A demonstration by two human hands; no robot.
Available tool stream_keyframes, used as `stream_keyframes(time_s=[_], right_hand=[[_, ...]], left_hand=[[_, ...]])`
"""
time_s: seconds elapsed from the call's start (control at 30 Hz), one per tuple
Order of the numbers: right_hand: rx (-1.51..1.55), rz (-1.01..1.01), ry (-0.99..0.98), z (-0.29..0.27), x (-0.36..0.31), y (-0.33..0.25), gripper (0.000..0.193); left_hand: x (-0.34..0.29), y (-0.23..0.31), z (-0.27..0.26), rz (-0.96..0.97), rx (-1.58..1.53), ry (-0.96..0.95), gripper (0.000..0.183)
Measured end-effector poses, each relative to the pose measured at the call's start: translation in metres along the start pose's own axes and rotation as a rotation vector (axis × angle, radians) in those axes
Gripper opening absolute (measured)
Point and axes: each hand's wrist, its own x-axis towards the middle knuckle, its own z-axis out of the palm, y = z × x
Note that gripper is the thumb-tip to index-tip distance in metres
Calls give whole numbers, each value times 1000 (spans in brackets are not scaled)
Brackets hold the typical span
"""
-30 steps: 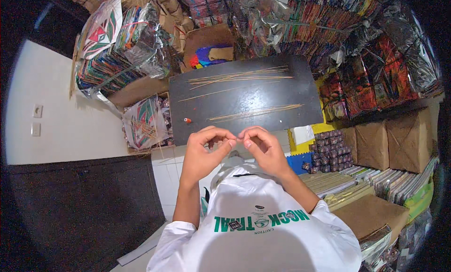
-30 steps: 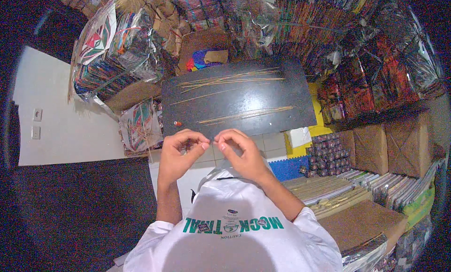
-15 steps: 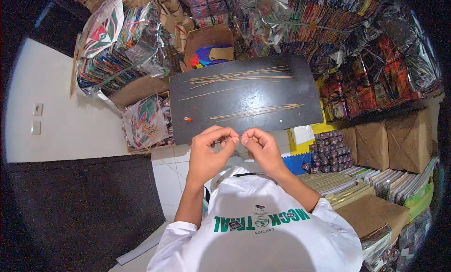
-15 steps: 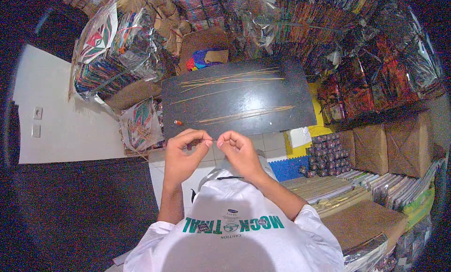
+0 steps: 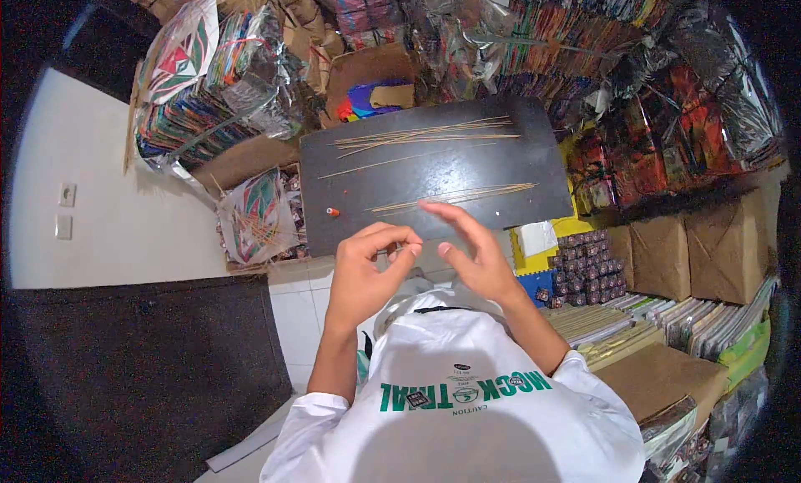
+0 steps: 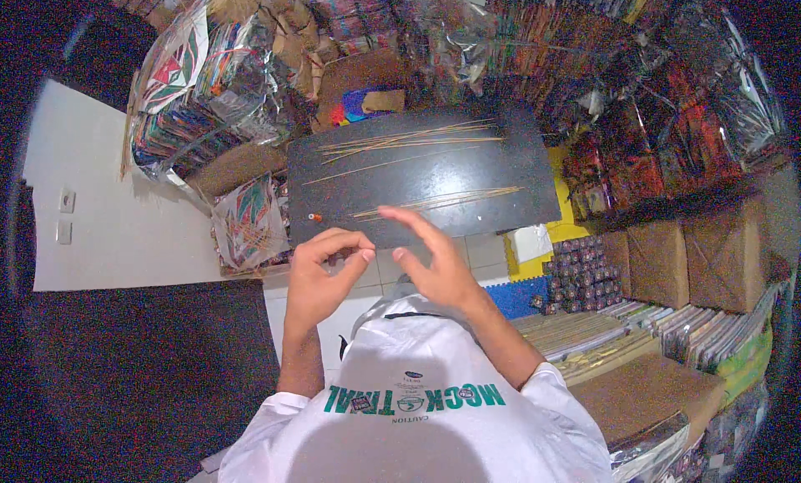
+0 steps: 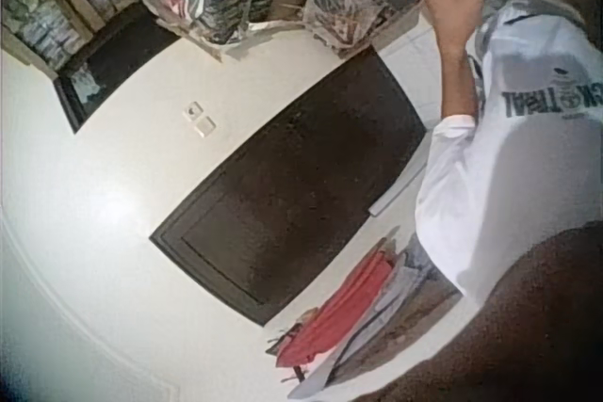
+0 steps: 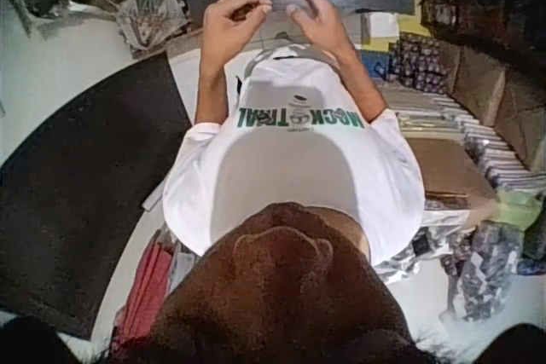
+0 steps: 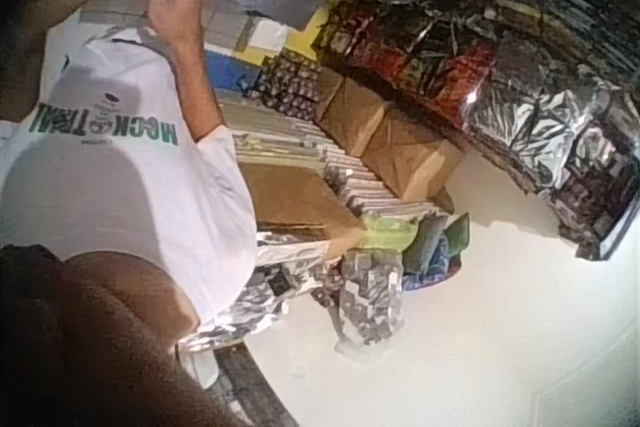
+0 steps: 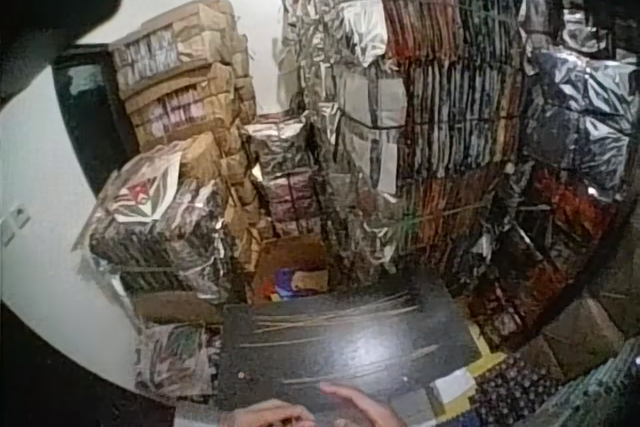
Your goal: The person assembles a kite frame by hand, using thin wooden sticks and a small orange tube of adhesive. They apply the adhesive to the ends of the sticks and join them together to form a cross shape on a dark work surface. The person handles the sticks one by one, carefully aligning and pressing the joints.
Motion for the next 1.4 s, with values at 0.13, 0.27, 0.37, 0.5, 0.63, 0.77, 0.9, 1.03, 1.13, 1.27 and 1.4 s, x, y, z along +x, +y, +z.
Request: stream_keyframes(time_s=[0.13,0.27,0.37,0.5,0.63,0.77,0.9,1.03,1.13,1.27,1.4], right_hand=[[433,363,-134,0,-2,-7,24],[311,282,-55,2,-7,13,16],[260,308,23,6,-7,13,10],[208,390,102,15,-10,12,9],[315,492,102,17,-10,10,13],[456,503,90,18,-11,13,15],[550,528,111,20,-11,10,16],[605,536,114,19,-12,14,15],[619,549,157,19,-11,13,14],[640,553,164,18,-12,15,9],[599,523,89,12,-15,17,7]], left_hand=[[1,4,0,37,22,26,12],[0,-4,-9,8,32,44,11],[-1,-6,-10,17,35,68,11],[-2,-10,-6,30,18,85,11],[-3,-6,1,7,41,67,11],[-4,-6,4,-5,67,59,12],[-5,-14,7,9,63,73,13],[-4,-15,8,11,86,65,13],[-4,-9,9,0,125,58,13],[-4,-12,9,-7,98,22,13],[-3,-14,7,-35,38,-3,14]])
